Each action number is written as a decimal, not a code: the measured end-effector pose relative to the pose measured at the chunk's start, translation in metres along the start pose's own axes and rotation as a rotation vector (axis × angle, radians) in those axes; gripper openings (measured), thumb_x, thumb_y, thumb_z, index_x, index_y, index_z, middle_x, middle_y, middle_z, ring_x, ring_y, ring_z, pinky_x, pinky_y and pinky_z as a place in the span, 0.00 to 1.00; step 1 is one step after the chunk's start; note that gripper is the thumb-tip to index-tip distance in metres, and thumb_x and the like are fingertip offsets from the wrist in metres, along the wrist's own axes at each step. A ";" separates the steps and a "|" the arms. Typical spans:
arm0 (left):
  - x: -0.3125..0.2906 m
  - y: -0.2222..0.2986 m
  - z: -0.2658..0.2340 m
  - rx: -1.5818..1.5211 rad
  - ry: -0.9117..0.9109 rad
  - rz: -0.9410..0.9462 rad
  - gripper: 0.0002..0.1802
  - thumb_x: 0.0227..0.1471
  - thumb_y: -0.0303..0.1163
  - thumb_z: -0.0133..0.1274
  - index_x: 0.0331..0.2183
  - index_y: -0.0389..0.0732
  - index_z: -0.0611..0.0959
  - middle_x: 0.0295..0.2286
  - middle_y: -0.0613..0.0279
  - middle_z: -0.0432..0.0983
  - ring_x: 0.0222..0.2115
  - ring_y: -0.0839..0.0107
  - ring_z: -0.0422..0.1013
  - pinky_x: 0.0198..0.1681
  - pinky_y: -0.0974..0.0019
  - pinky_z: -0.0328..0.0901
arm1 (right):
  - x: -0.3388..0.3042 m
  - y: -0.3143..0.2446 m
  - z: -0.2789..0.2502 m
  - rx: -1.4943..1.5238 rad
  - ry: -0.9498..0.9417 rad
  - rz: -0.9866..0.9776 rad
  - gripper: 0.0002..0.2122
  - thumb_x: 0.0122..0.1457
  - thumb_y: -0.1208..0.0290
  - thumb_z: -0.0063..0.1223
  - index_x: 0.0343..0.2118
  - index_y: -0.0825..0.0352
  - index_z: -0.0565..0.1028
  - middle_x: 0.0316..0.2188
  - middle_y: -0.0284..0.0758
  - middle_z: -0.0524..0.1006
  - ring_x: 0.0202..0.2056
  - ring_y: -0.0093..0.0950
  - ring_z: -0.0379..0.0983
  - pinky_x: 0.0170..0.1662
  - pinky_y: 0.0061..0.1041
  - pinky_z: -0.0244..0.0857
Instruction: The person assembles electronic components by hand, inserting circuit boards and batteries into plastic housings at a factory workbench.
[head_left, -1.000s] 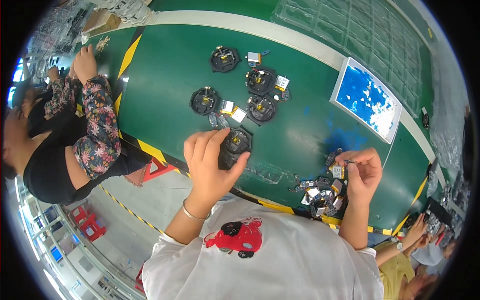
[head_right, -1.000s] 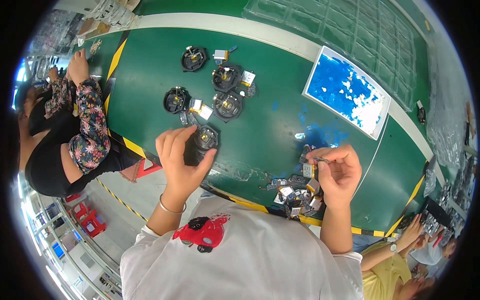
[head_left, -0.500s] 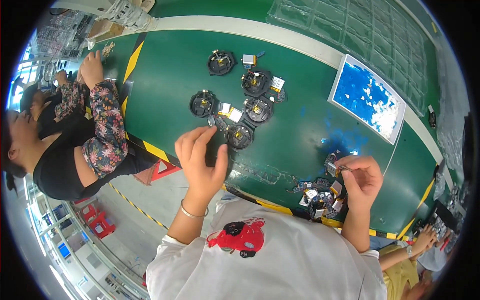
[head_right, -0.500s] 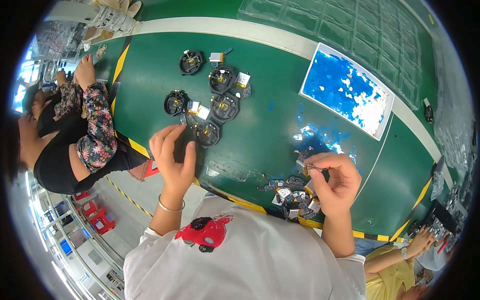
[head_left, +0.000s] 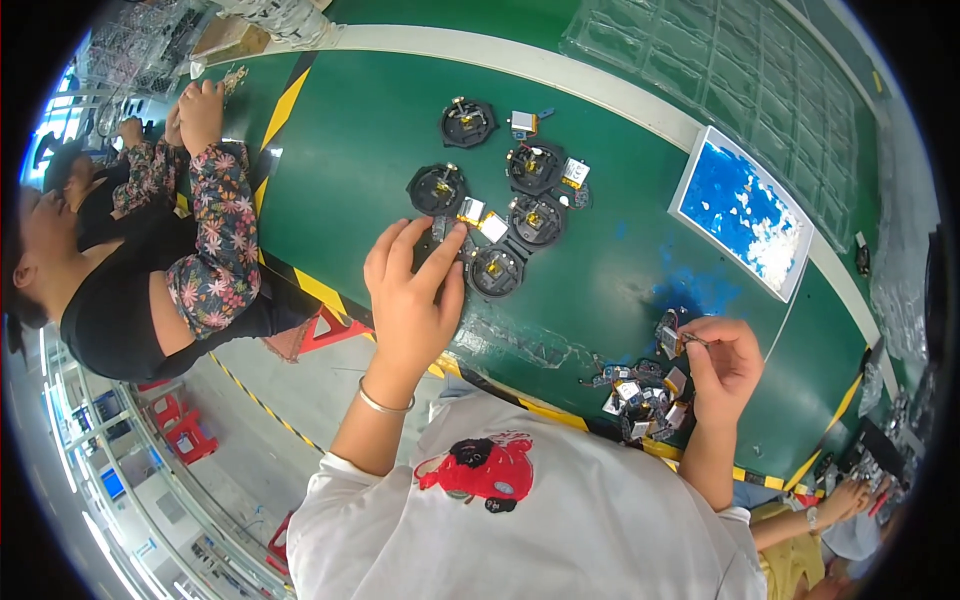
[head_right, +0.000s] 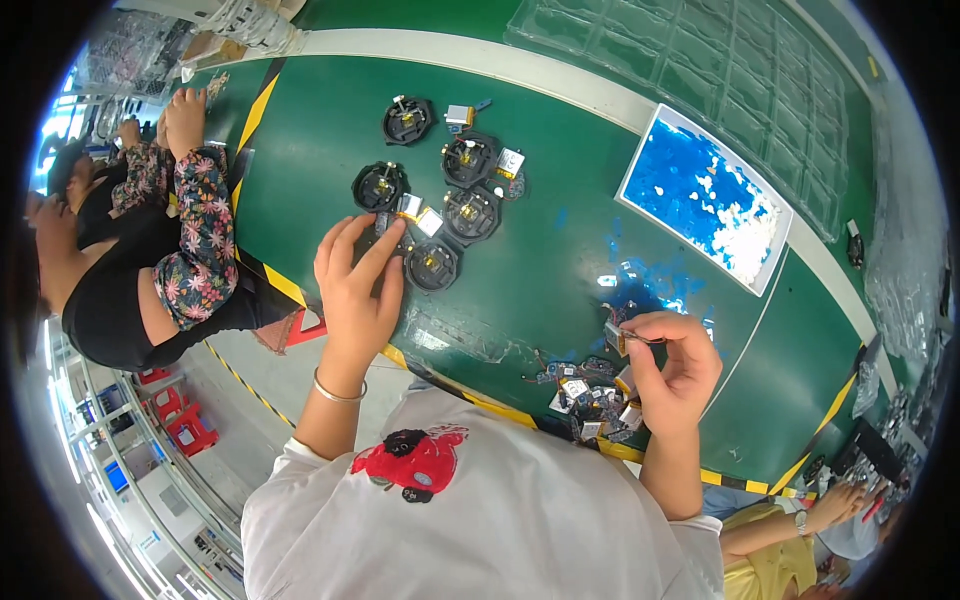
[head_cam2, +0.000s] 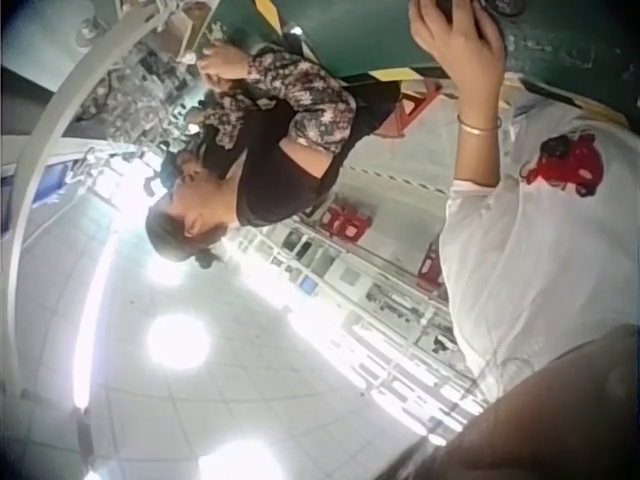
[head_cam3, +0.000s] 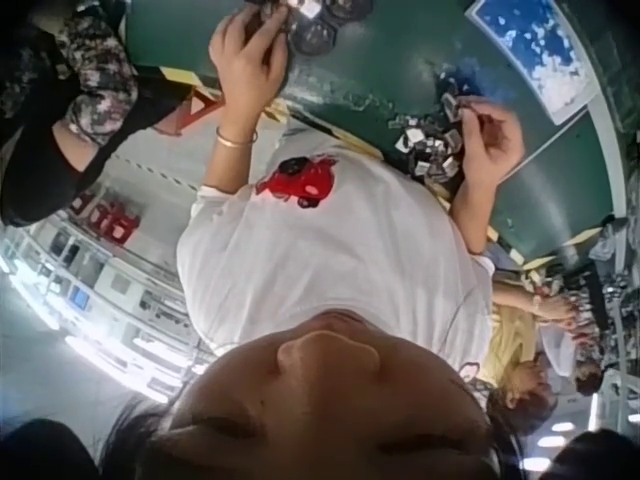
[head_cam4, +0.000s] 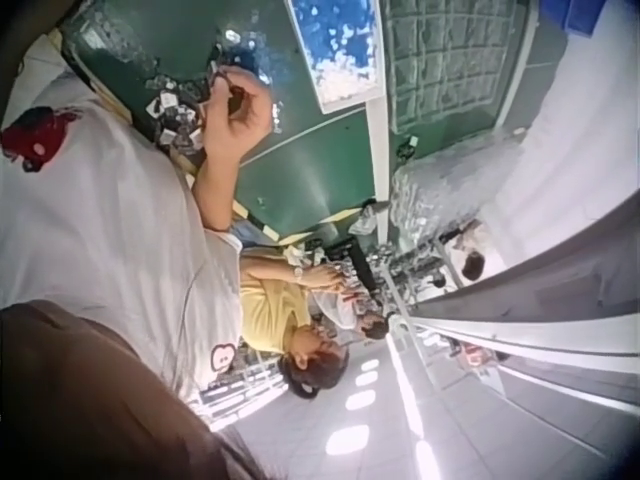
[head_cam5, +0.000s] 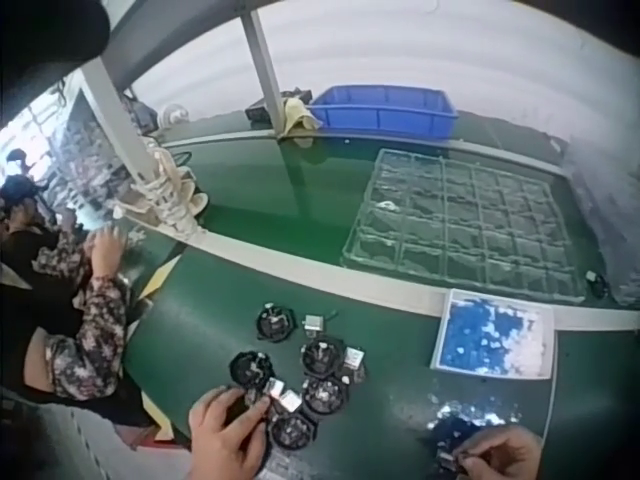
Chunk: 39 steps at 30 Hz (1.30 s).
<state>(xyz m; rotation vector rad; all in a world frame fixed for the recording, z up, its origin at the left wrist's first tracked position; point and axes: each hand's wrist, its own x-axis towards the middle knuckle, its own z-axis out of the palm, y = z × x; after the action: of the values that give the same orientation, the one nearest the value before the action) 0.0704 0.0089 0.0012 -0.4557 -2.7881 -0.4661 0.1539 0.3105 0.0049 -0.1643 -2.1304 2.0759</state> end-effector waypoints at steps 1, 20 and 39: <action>-0.001 0.001 -0.002 0.029 -0.004 0.013 0.19 0.42 0.24 0.55 0.41 0.44 0.82 0.43 0.55 0.70 0.45 0.56 0.64 0.49 0.58 0.57 | 0.000 -0.001 0.000 -0.002 -0.001 -0.001 0.08 0.48 0.89 0.51 0.31 0.71 0.72 0.29 0.37 0.75 0.35 0.29 0.74 0.41 0.25 0.67; 0.002 0.061 0.005 -1.418 -0.254 -0.565 0.13 0.49 0.15 0.51 0.38 0.36 0.70 0.31 0.59 0.74 0.32 0.72 0.74 0.34 0.72 0.73 | 0.004 -0.023 -0.005 0.105 0.131 0.039 0.06 0.52 0.86 0.50 0.33 0.72 0.72 0.33 0.40 0.77 0.34 0.27 0.76 0.39 0.25 0.69; 0.059 0.163 0.037 -1.759 -0.608 -0.288 0.17 0.53 0.14 0.42 0.46 0.30 0.71 0.37 0.54 0.76 0.39 0.74 0.73 0.40 0.73 0.69 | 0.017 -0.042 -0.013 -0.187 0.216 -0.158 0.08 0.44 0.87 0.56 0.29 0.73 0.75 0.30 0.38 0.75 0.33 0.25 0.72 0.37 0.21 0.65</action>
<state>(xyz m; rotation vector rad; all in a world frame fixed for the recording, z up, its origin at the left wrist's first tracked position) 0.0648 0.1835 0.0298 -0.4778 -1.9877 -3.1676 0.1413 0.3248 0.0481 -0.2240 -2.1272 1.6897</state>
